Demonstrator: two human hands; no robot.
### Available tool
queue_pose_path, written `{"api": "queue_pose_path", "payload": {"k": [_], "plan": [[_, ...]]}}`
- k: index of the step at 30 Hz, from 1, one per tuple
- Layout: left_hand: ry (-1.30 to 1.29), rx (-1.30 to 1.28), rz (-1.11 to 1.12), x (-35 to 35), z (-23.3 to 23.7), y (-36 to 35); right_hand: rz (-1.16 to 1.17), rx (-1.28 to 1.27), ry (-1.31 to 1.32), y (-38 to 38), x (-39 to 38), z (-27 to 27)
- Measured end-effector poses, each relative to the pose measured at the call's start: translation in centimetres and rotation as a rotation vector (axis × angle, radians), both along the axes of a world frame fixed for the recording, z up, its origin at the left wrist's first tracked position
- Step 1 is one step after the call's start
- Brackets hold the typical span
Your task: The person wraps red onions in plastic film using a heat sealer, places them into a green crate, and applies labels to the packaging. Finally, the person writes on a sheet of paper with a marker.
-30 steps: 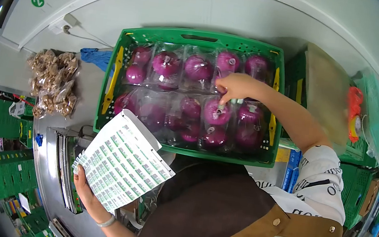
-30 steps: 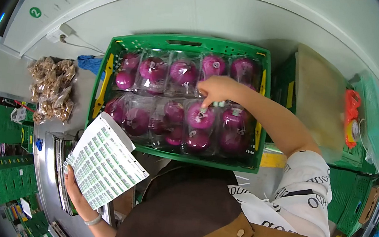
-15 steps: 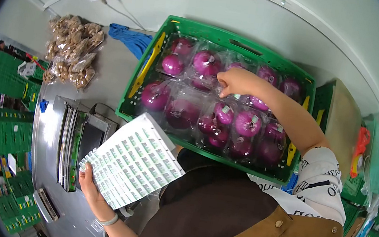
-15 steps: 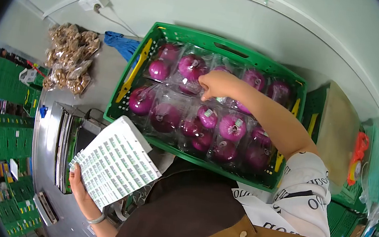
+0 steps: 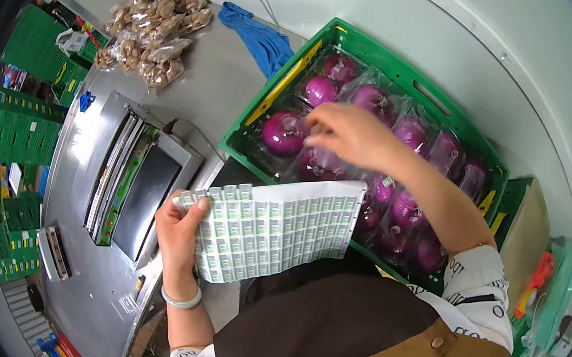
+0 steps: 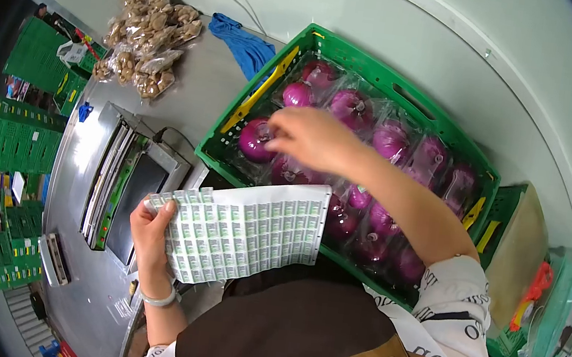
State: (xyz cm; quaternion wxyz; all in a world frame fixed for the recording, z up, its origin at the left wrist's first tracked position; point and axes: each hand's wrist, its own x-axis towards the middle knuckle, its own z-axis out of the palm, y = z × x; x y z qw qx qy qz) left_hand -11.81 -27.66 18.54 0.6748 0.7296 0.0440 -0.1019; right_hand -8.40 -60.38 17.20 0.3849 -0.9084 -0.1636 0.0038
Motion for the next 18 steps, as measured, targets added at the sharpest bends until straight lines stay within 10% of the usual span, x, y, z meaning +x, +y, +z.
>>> {"api": "queue_pose_path", "payload": {"k": [18], "plan": [[0.062,-0.040,-0.140,0.0,-0.5,-3.6,0.279,-0.377,-0.832,8.1,-3.1,1.4]]}}
